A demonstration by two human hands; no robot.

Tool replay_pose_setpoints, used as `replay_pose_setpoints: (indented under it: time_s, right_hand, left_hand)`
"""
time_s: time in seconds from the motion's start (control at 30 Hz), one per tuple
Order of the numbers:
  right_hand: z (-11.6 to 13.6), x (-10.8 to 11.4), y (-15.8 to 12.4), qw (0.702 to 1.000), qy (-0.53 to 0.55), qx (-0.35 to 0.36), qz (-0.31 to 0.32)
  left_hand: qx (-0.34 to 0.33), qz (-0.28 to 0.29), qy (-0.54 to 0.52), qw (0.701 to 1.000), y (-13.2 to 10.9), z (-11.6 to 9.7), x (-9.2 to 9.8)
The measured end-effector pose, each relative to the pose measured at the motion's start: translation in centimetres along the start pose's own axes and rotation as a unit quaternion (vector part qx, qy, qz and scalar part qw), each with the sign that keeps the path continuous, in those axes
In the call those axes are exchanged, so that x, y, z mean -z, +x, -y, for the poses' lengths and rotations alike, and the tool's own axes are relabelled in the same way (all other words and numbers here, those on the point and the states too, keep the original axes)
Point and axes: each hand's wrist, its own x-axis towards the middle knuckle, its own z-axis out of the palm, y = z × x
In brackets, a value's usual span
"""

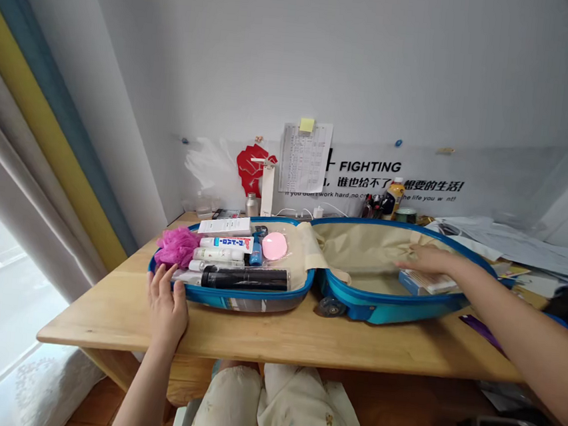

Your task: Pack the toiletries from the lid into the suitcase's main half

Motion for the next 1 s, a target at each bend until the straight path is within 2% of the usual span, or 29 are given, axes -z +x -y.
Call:
replay_pose_setpoints:
  time_s: [0.13,0.2,0.33,0.43,0.5,0.6,0.7,0.77,0.83,0.93,1.0]
  right_hand:
    - [-4.0,-2.3,-0.1,0.987,-0.004,-0.092,0.132]
    - [-4.7,-3.3,0.0,0.981,-0.003,-0.105,0.161]
    - [-4.8,-3.7,0.4,0.98,-0.007,-0.116,0.16]
    - [-4.0,-2.9,0.2,0.983,-0.006,-0.113,0.141]
    - [-2.9,-2.1,-0.1,0.99,-0.003,-0.093,0.107]
    - [0.4,-0.8,-0.7,0.999,0.012,-0.02,0.04]
    - [5.9,0.2,-1.2,0.995,0.043,0.091,0.011]
    - [10.4,0.5,-1.4,0.983,0.06,0.17,0.016]
    - [14.9,0.4,-1.4,0.953,0.06,0.293,0.054]
    - [20.6,-0.7,-0.6,0.926,0.049,0.36,0.101]
    - [23.2,-1.8,0.3,0.916,0.035,0.381,0.124]
  left_hand:
    - [0.0,-0.002,0.006,1.0,0.0,0.0,0.0]
    - [0.0,-0.004,0.008,1.0,0.0,0.0,0.0]
    - [-0.002,-0.001,0.01,1.0,0.0,0.1,0.0]
    - [0.002,0.004,0.007,1.0,-0.1,0.1,0.0]
    - [0.006,0.005,0.002,1.0,-0.1,0.0,0.0]
    - [0.01,0.006,-0.003,1.0,-0.1,-0.1,0.1]
    - [0.013,0.004,-0.007,1.0,-0.1,-0.2,0.1]
    - [0.012,0.004,-0.008,1.0,-0.1,-0.2,0.1]
    - [0.011,0.006,-0.007,1.0,-0.1,-0.2,0.1]
    - [0.012,0.006,-0.006,1.0,-0.1,-0.3,0.2]
    - [0.013,0.003,-0.005,1.0,-0.1,-0.4,0.2]
